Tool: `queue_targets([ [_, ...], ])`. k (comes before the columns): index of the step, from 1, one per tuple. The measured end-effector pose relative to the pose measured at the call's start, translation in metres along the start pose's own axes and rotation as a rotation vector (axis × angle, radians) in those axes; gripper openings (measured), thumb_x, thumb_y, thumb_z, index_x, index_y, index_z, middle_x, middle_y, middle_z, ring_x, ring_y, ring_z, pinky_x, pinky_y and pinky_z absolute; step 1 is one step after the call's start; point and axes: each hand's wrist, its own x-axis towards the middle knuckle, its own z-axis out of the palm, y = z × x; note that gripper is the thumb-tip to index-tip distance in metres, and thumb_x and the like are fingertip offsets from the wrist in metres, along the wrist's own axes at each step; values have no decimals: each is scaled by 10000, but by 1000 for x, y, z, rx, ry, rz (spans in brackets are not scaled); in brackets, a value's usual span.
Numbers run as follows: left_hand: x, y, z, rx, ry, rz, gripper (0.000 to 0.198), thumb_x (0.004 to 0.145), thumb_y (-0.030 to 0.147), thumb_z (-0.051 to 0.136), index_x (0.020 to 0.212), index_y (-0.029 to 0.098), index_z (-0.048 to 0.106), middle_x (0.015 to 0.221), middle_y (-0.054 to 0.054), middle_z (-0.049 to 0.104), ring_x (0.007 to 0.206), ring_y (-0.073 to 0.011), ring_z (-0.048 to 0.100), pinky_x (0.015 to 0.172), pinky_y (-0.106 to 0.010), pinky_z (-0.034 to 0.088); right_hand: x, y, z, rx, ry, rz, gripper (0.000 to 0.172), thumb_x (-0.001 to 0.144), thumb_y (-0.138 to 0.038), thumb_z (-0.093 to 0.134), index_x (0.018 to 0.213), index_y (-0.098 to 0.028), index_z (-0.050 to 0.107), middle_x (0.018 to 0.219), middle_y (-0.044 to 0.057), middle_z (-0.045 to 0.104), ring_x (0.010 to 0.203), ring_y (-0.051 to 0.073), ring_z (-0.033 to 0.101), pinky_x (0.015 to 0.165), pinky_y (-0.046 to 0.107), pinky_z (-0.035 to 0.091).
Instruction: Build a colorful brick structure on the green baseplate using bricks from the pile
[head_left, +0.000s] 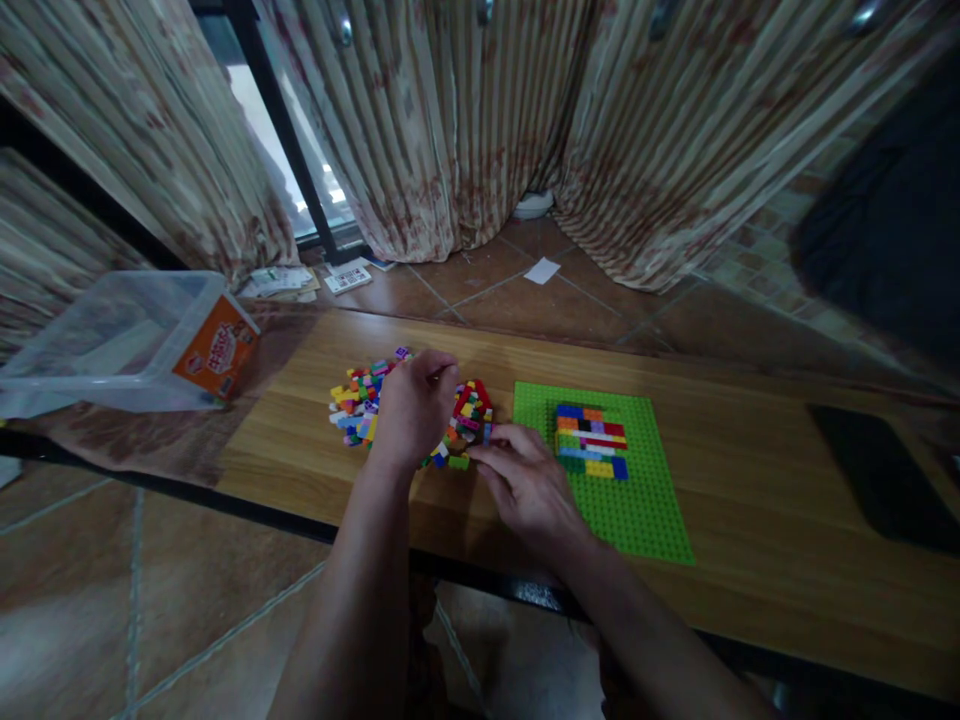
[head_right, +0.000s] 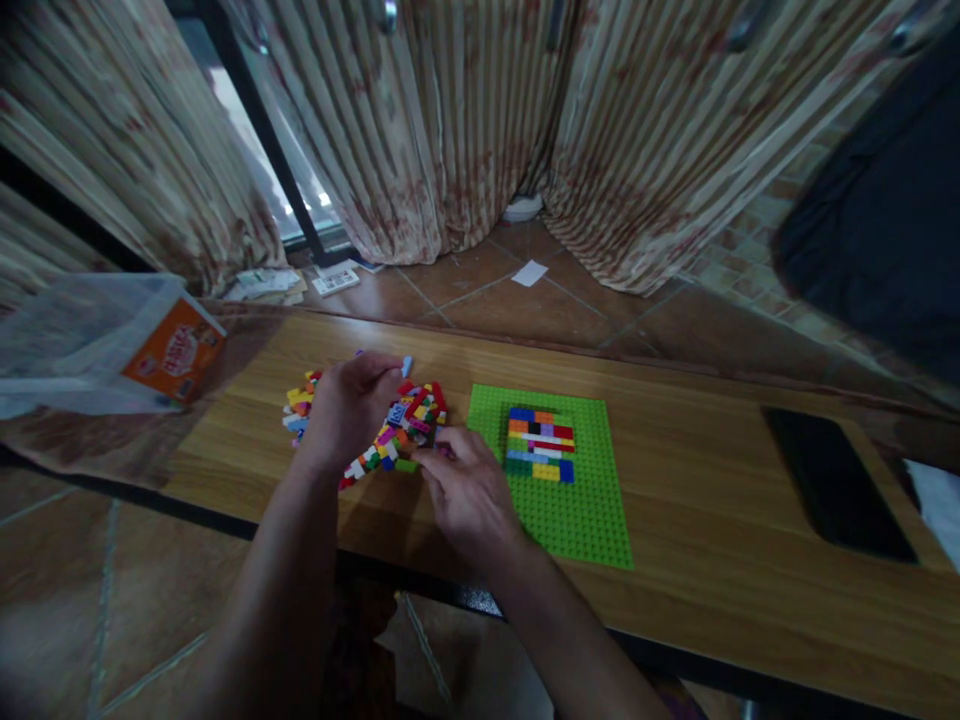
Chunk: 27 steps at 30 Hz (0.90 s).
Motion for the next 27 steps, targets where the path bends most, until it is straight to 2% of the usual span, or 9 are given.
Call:
queue_targets([
  [4, -1, 1, -1, -10, 2, -1, 191, 843, 214, 538, 877, 155, 717, 788, -36, 718, 741, -158, 641, 664, -244, 485, 7, -2, 12, -78, -47, -16, 309, 884, -171, 546, 1138, -254, 700, 1134, 95, 592, 1020, 265, 541, 880, 434, 506],
  [10, -2, 2, -4, -13, -10, 1, 195, 856, 208, 524, 867, 152, 710, 799, -34, 721, 758, -158, 644, 677, -243, 485, 11, 0, 17, -104, -70, 4, 219, 867, -141, 558, 973, -239, 723, 1087, 91, 598, 1003, 269, 526, 878, 431, 497],
  [16, -1, 3, -3, 20, -9, 32, 199, 854, 184, 523, 852, 136, 716, 793, -43, 718, 746, -156, 638, 672, -240, 470, 10, 1, 17, -58, -16, -8, 183, 902, -163, 530, 838, -204, 697, 1037, 94, 615, 973, 249, 539, 869, 403, 489],
  [24, -1, 7, -2, 32, -4, 34, 183, 842, 190, 542, 868, 148, 718, 804, -40, 728, 732, -161, 643, 707, -252, 487, 9, -10, -5, 151, -11, 84, 194, 950, -197, 503, 855, -217, 671, 870, 44, 634, 832, 176, 614, 752, 295, 499],
  [27, -2, 9, 1, 77, -9, 51, 171, 846, 199, 540, 833, 171, 708, 782, -26, 719, 725, -164, 642, 697, -257, 481, 5, -7, -20, 214, 46, 153, 162, 935, -200, 529, 903, -234, 684, 874, 30, 665, 833, 170, 641, 756, 291, 508],
])
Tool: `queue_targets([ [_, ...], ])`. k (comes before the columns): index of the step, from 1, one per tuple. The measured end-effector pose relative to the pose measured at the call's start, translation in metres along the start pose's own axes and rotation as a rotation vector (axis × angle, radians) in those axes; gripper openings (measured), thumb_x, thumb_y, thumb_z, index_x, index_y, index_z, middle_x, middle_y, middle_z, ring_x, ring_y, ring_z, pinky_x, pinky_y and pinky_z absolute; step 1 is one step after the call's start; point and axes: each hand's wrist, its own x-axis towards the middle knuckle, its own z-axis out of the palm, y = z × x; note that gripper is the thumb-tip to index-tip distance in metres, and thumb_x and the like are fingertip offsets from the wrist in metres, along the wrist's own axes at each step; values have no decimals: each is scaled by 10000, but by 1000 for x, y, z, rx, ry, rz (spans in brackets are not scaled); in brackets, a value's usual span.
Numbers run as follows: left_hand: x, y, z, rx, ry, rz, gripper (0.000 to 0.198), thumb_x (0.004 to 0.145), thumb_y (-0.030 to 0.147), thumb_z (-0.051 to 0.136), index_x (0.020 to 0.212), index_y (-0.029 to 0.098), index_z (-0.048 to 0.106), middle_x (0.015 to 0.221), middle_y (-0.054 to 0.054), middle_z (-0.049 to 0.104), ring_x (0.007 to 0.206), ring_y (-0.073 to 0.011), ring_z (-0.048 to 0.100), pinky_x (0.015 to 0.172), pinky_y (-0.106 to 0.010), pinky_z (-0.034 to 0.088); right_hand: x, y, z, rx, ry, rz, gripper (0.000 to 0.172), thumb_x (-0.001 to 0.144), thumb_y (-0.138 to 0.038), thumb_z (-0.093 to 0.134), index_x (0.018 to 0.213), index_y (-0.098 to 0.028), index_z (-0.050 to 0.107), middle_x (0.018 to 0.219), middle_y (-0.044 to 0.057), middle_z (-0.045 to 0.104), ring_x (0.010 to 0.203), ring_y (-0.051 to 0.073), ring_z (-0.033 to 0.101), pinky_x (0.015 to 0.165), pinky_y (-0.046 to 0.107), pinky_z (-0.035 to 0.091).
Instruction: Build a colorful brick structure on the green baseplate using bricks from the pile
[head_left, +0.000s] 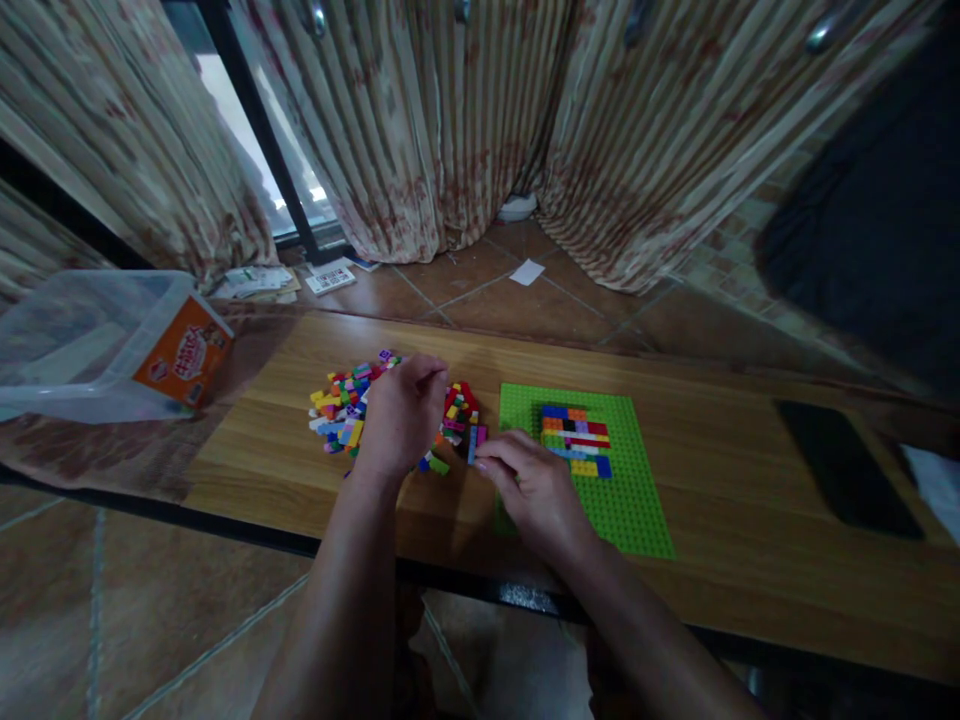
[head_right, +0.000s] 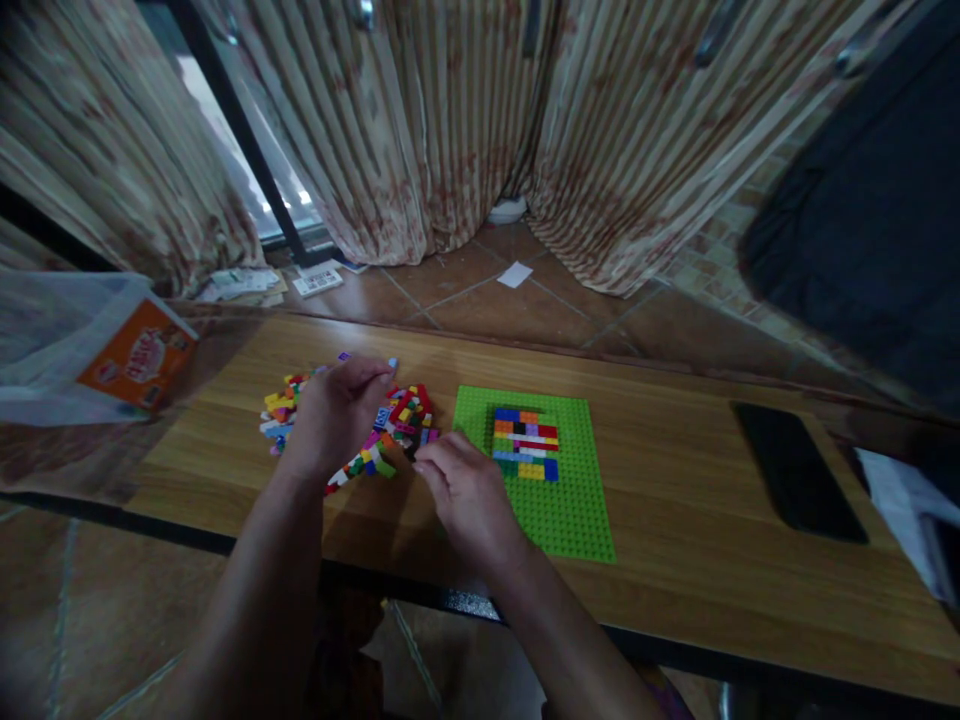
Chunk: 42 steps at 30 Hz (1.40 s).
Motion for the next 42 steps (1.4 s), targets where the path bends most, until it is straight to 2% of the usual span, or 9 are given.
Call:
queue_targets([
  [4, -1, 1, 4, 51, -33, 34, 187, 852, 197, 519, 800, 173, 697, 750, -20, 704, 710, -159, 635, 680, -252, 464, -1, 8, -29, 44, 146, 135, 181, 909, -243, 560, 1024, -241, 699, 959, 40, 695, 860, 177, 676, 785, 319, 534],
  [8, -2, 1, 7, 44, -80, 30, 188, 853, 190, 512, 830, 165, 697, 754, -22, 706, 695, -155, 629, 650, -241, 451, -4, 25, -59, 80, 235, 304, 217, 903, -311, 540, 1021, -221, 699, 1018, 60, 700, 818, 182, 701, 748, 332, 556],
  [13, -2, 2, 11, 70, -78, 53, 188, 850, 202, 518, 852, 161, 701, 800, -38, 720, 730, -169, 644, 681, -253, 462, -13, 41, -83, -142, 244, 324, 186, 872, -327, 563, 901, -233, 721, 946, 56, 729, 859, 225, 685, 814, 387, 528],
  [18, -1, 5, 15, 69, -91, 47, 195, 846, 195, 515, 866, 161, 707, 770, -33, 712, 705, -164, 639, 662, -250, 463, -17, 47, -83, -166, 150, 249, 180, 875, -314, 567, 867, -261, 739, 997, 53, 720, 944, 236, 663, 869, 411, 503],
  [23, -1, 6, 16, 66, -83, 34, 178, 837, 189, 534, 851, 166, 710, 756, -24, 711, 684, -158, 634, 660, -248, 465, -17, 50, -76, -174, 155, 241, 130, 837, -283, 634, 822, -280, 763, 948, 41, 684, 928, 224, 632, 859, 410, 494],
  [28, -1, 5, 15, 56, -85, 34, 185, 840, 189, 528, 856, 159, 711, 749, -25, 707, 665, -155, 627, 646, -250, 458, -16, 50, -72, -180, 135, 240, 133, 841, -245, 634, 837, -270, 764, 916, 32, 710, 926, 222, 630, 868, 411, 494],
  [42, -3, 5, 13, 61, -95, 35, 215, 852, 205, 507, 872, 143, 712, 757, -31, 703, 680, -151, 616, 638, -246, 440, -13, 46, -74, -282, 87, 197, 146, 851, -221, 610, 814, -239, 750, 878, 41, 720, 880, 227, 647, 821, 395, 503],
])
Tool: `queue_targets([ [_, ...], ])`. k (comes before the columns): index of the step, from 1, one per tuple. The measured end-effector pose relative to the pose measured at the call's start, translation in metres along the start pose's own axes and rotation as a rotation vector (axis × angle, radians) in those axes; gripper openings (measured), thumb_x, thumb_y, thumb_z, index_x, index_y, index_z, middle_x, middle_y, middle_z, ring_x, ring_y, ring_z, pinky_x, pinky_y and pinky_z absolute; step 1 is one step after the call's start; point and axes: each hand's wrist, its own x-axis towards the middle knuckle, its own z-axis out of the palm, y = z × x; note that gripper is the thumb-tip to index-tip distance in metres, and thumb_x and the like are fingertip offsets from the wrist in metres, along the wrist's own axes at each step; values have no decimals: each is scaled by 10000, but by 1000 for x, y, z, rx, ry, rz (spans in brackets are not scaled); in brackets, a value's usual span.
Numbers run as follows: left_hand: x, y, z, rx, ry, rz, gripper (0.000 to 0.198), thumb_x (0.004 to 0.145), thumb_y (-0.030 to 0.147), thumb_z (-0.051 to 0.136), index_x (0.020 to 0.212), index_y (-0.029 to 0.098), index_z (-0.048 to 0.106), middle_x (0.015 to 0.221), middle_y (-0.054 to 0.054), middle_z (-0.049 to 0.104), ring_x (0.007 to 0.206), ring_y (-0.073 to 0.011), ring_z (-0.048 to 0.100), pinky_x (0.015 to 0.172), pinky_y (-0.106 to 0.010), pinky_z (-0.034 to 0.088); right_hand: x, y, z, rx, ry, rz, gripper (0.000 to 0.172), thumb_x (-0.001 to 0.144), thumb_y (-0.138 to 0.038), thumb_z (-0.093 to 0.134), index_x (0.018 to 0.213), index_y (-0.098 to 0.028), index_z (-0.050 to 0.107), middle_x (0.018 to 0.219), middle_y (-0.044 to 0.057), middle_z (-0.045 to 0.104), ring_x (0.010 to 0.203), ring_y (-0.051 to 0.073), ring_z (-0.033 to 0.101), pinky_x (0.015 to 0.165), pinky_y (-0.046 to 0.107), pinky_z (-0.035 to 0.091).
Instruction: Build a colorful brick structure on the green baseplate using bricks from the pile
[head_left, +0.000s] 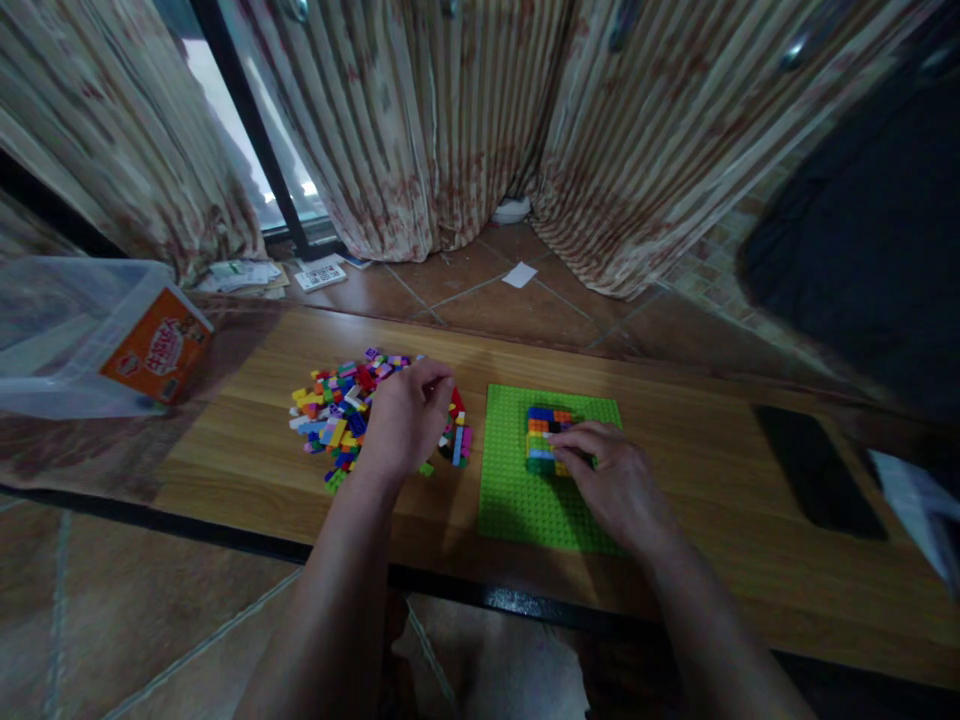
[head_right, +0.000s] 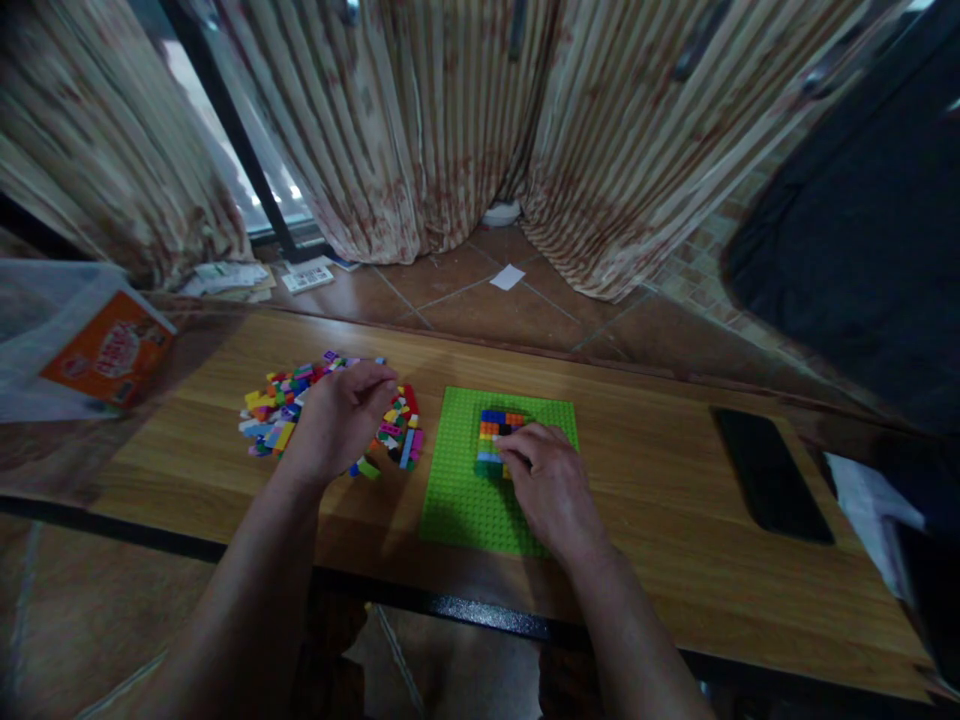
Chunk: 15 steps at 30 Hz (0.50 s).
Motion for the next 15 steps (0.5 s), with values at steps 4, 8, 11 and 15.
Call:
queue_targets([
  [4, 0, 1, 0, -7, -14, -3, 221, 855, 196, 501, 868, 135, 713, 753, -29, 701, 674, -146, 616, 645, -244, 440, 0, 0, 1, -25, 13, -17, 149, 857, -213, 608, 805, -221, 747, 868, 50, 714, 877, 230, 640, 814, 394, 498],
  [8, 0, 0, 1, -9, -2, 7, 214, 849, 182, 503, 852, 138, 712, 756, -29, 702, 679, -146, 623, 645, -246, 439, 0, 1, 2, 0, 15, -25, 148, 859, -219, 607, 815, -228, 748, 855, 44, 712, 861, 223, 641, 807, 388, 499],
  [11, 1, -2, 2, -8, 6, 12, 213, 849, 186, 506, 856, 141, 714, 776, -33, 709, 702, -152, 630, 657, -248, 446, 0, 2, 2, 19, 11, -22, 142, 847, -218, 616, 811, -236, 752, 858, 40, 716, 853, 217, 647, 804, 383, 502],
  [15, 1, -3, 3, -18, 8, 12, 203, 843, 177, 517, 847, 137, 716, 766, -32, 705, 689, -147, 626, 656, -248, 448, -1, 4, 0, 51, -7, 10, 146, 854, -255, 611, 877, -249, 754, 916, 36, 731, 896, 221, 662, 839, 392, 500],
])
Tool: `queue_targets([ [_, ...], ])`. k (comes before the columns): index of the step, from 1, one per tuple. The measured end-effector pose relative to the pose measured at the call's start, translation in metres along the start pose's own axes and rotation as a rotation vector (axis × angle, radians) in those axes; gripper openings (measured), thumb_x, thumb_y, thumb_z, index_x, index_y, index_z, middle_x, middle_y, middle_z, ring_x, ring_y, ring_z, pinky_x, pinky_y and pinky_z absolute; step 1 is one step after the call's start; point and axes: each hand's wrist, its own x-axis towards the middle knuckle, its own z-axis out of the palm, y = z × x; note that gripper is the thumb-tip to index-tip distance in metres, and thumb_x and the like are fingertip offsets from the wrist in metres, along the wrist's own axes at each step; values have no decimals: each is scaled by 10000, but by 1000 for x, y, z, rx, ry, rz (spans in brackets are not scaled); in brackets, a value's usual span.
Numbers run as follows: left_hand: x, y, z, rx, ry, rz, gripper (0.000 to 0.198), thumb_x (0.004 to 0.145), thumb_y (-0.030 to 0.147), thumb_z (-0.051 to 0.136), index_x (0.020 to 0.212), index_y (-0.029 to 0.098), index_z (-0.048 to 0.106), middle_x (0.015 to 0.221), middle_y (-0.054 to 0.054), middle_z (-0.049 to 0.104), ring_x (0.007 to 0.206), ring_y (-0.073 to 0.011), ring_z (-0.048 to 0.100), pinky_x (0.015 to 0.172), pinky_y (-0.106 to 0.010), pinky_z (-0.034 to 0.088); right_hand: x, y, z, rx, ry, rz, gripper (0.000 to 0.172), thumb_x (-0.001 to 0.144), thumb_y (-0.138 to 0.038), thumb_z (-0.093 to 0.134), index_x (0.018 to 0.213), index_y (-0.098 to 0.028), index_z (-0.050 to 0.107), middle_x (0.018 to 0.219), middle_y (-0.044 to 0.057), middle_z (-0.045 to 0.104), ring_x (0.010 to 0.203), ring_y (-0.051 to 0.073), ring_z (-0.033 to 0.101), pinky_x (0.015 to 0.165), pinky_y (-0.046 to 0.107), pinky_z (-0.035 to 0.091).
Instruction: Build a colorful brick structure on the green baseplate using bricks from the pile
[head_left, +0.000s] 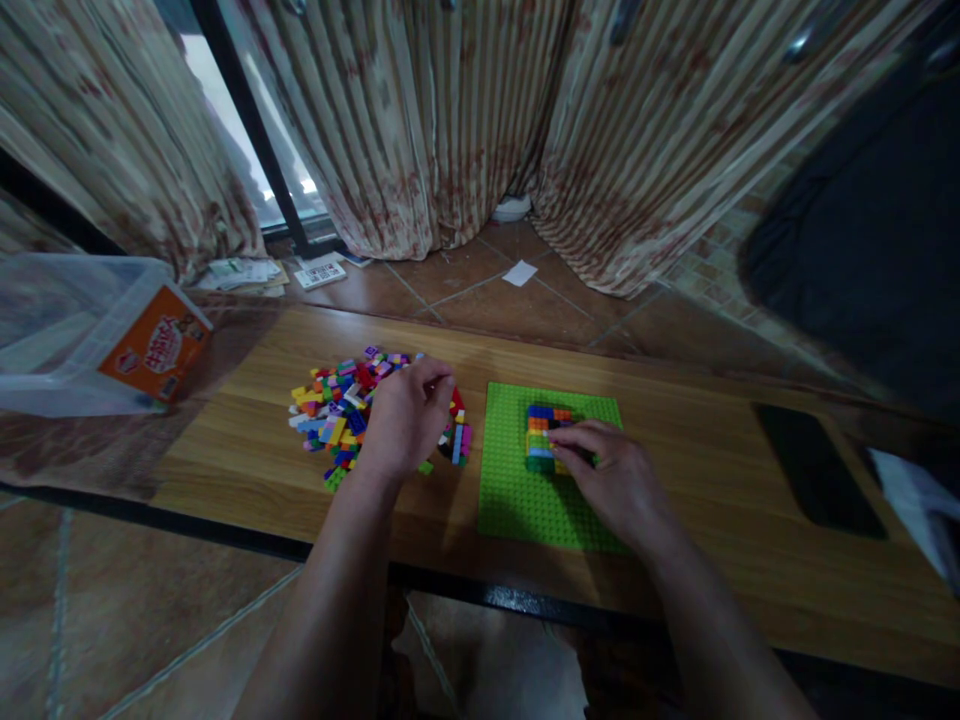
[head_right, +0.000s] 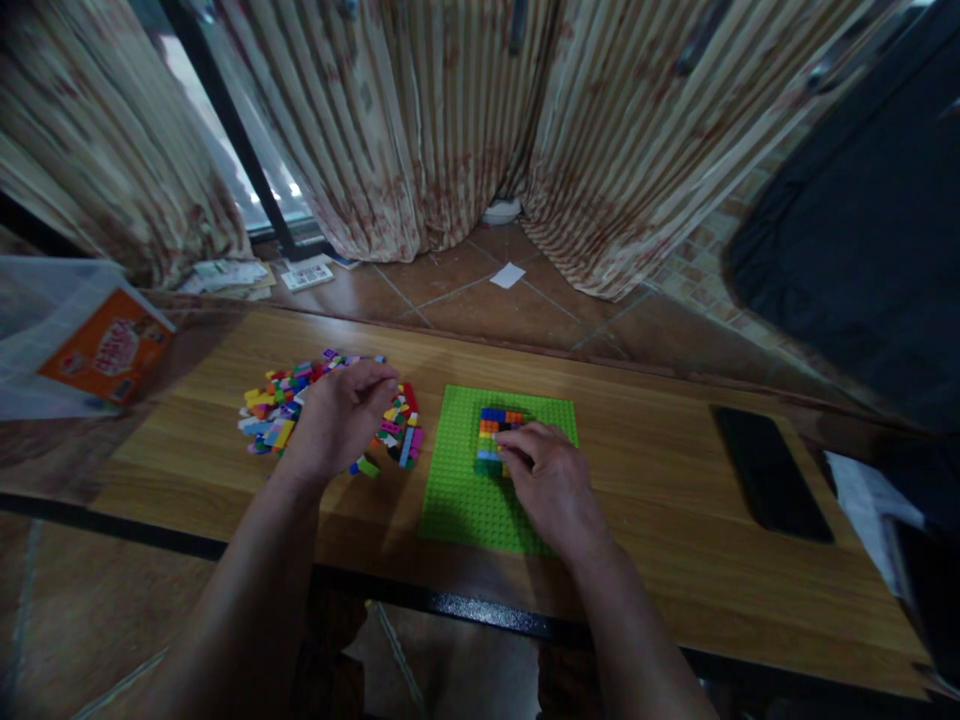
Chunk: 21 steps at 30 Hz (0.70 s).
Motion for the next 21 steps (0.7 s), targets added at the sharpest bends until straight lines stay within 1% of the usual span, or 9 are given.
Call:
queue_targets([
  [4, 0, 0, 0, -21, -2, -5, 194, 840, 171, 521, 852, 142, 713, 750, -25, 700, 677, -142, 621, 645, -244, 447, 0, 4, -5, 20, 47, 32, 186, 883, -312, 574, 890, -238, 744, 951, 47, 739, 897, 219, 673, 840, 381, 501],
  [9, 0, 0, 0, -3, 6, 8, 199, 842, 177, 514, 842, 145, 711, 752, -24, 702, 683, -141, 618, 641, -241, 446, 0, 7, -5, 0, 104, 64, 176, 863, -321, 579, 855, -227, 727, 915, 45, 734, 828, 208, 667, 802, 369, 499],
  [15, 0, 1, 0, -6, -9, 22, 213, 839, 177, 498, 805, 147, 706, 742, -26, 701, 689, -150, 618, 642, -248, 444, 0, 2, -1, -3, 76, 52, 156, 844, -300, 584, 773, -232, 705, 847, 29, 713, 759, 185, 638, 742, 334, 483],
  [21, 0, 0, 0, -4, -8, 7, 214, 845, 187, 506, 852, 149, 715, 760, -32, 710, 689, -154, 627, 642, -252, 447, 3, 1, 1, 7, 65, 176, 140, 810, -323, 620, 740, -228, 694, 788, 15, 701, 715, 182, 629, 711, 327, 471],
])
